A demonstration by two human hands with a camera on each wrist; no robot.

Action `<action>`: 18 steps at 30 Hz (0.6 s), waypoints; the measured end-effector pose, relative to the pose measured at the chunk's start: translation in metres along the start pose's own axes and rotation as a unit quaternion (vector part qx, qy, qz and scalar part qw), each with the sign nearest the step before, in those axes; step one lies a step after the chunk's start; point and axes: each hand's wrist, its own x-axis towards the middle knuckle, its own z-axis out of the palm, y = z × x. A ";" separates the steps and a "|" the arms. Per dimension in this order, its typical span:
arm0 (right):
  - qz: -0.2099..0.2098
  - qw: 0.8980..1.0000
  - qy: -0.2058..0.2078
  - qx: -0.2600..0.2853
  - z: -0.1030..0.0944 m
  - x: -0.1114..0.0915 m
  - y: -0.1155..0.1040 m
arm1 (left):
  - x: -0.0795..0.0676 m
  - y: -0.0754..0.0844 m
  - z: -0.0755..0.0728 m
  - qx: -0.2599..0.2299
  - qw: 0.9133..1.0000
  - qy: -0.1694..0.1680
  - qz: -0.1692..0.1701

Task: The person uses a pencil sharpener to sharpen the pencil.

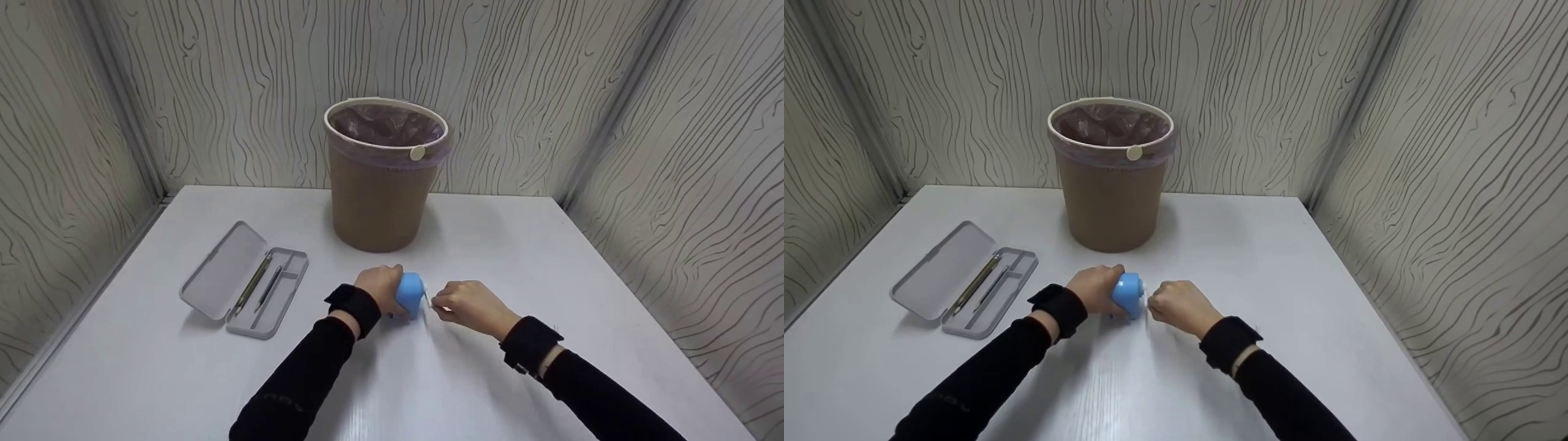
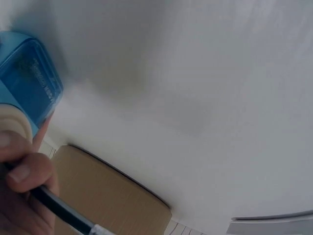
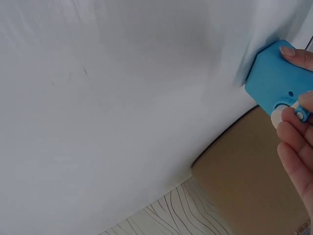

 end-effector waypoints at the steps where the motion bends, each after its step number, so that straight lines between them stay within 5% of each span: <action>1: 0.001 1.000 -0.001 0.001 -0.001 0.000 0.001 | 0.000 0.000 0.000 0.001 1.000 0.000 0.000; 18: 0.041 0.999 -0.012 -0.006 -0.016 0.016 0.021 | 0.004 0.000 -0.001 0.026 0.999 -0.008 0.020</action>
